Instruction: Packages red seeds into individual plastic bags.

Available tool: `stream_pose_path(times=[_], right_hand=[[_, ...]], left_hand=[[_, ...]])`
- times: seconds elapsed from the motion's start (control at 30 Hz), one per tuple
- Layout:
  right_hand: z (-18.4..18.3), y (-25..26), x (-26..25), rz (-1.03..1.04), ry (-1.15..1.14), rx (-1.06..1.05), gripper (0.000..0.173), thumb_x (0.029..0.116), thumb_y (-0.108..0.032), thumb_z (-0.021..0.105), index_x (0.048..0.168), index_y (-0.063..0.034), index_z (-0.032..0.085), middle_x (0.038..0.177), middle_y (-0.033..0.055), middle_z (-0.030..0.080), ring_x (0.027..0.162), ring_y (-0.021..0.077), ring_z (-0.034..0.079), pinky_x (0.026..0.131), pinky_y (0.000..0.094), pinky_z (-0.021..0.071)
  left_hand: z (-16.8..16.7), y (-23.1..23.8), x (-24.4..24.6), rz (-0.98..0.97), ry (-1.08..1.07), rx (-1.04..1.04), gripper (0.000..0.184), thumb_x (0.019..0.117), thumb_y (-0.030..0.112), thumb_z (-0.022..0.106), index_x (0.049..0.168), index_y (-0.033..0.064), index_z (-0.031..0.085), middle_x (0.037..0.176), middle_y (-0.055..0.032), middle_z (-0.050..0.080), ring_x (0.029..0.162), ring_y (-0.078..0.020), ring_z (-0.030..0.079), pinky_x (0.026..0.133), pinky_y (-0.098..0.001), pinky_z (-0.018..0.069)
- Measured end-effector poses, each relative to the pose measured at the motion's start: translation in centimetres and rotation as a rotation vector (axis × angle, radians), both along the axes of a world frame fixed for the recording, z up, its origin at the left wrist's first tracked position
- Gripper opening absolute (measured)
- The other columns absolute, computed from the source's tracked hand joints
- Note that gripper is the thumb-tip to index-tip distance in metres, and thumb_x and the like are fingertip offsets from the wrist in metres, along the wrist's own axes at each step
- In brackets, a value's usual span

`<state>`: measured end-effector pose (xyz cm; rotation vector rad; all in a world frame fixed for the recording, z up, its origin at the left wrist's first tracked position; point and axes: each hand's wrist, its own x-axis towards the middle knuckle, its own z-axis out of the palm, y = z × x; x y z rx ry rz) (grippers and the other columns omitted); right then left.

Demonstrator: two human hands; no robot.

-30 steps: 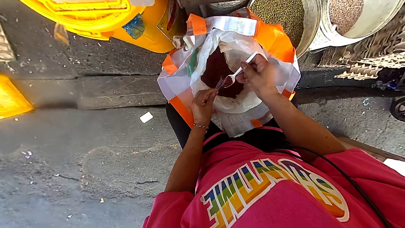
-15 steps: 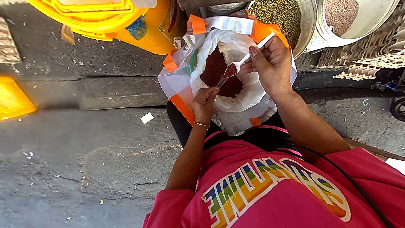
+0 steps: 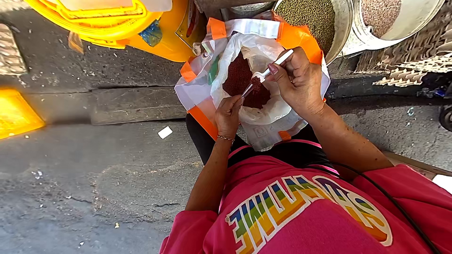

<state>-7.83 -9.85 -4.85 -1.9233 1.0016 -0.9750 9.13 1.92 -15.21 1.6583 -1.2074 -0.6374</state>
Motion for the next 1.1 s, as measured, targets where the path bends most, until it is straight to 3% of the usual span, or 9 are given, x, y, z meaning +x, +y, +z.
stream_pose_path(times=[0.2,0.37,0.53,0.7,0.8,0.93,1.1], right_hand=[[0.0,0.0,0.1,0.033,0.025,-0.031,0.017,0.1041,-0.012,0.060,0.103,0.0045,0.061,0.086,0.0092,0.070,0.078,0.0094,0.070,0.074,0.0265,0.0600],[0.7,0.0,0.2,0.074,0.005,-0.028,0.016,0.1034,-0.012,0.061,0.103,0.0042,0.061,0.087,0.0084,0.070,0.078,0.0088,0.071,0.074,0.0261,0.0608],[1.0,-0.2,0.1,0.063,-0.074,-0.054,0.015,0.1028,-0.009,0.061,0.104,0.0058,0.061,0.089,0.0093,0.072,0.081,0.0100,0.072,0.075,0.0282,0.0618],[0.7,-2.0,-0.7,-0.067,-0.335,0.131,0.007,0.1039,-0.005,0.056,0.108,0.0013,0.056,0.091,0.0050,0.071,0.081,0.0165,0.074,0.076,0.0375,0.0660],[-0.6,-2.4,-0.7,-0.105,-0.369,0.239,0.006,0.1040,-0.005,0.056,0.108,-0.0009,0.055,0.088,0.0041,0.070,0.078,0.0169,0.074,0.074,0.0365,0.0659],[-2.8,-1.5,0.0,-0.099,-0.284,0.323,0.009,0.1039,-0.010,0.059,0.105,-0.0015,0.056,0.088,0.0037,0.070,0.078,0.0148,0.074,0.076,0.0351,0.0660],[-5.3,-1.5,0.8,-0.096,-0.109,0.264,0.015,0.1029,-0.013,0.060,0.105,0.0025,0.060,0.088,0.0062,0.070,0.080,0.0110,0.072,0.077,0.0299,0.0628]], left_hand=[[0.5,-0.4,-0.1,-0.007,0.003,0.005,0.017,0.0997,0.010,0.065,0.110,0.0006,0.076,0.103,-0.0107,0.073,0.099,-0.0120,0.068,0.091,-0.0234,0.0534],[0.8,-0.8,-0.3,-0.038,0.032,-0.005,0.022,0.1006,0.008,0.063,0.118,0.0013,0.074,0.105,-0.0106,0.072,0.099,-0.0121,0.068,0.091,-0.0237,0.0536],[0.9,-0.9,-0.4,-0.048,0.029,-0.073,0.021,0.1009,0.006,0.061,0.115,-0.0006,0.074,0.106,-0.0124,0.072,0.101,-0.0136,0.068,0.094,-0.0248,0.0532],[1.1,-1.2,0.2,-0.010,0.098,-0.199,0.019,0.1005,0.002,0.060,0.112,-0.0037,0.074,0.109,-0.0131,0.071,0.106,-0.0143,0.066,0.096,-0.0257,0.0526],[3.0,-1.4,0.6,-0.019,0.174,-0.276,0.019,0.1006,0.002,0.060,0.111,-0.0049,0.074,0.112,-0.0118,0.071,0.109,-0.0131,0.065,0.096,-0.0256,0.0527],[6.4,-1.7,1.3,-0.037,0.305,-0.349,0.018,0.1007,0.005,0.061,0.111,0.0025,0.076,0.111,-0.0027,0.070,0.107,-0.0096,0.063,0.093,-0.0255,0.0528],[9.2,-1.7,2.0,-0.023,0.396,-0.379,0.018,0.1010,0.009,0.062,0.112,0.0090,0.077,0.109,0.0048,0.068,0.092,-0.0018,0.061,0.074,-0.0172,0.0512]])
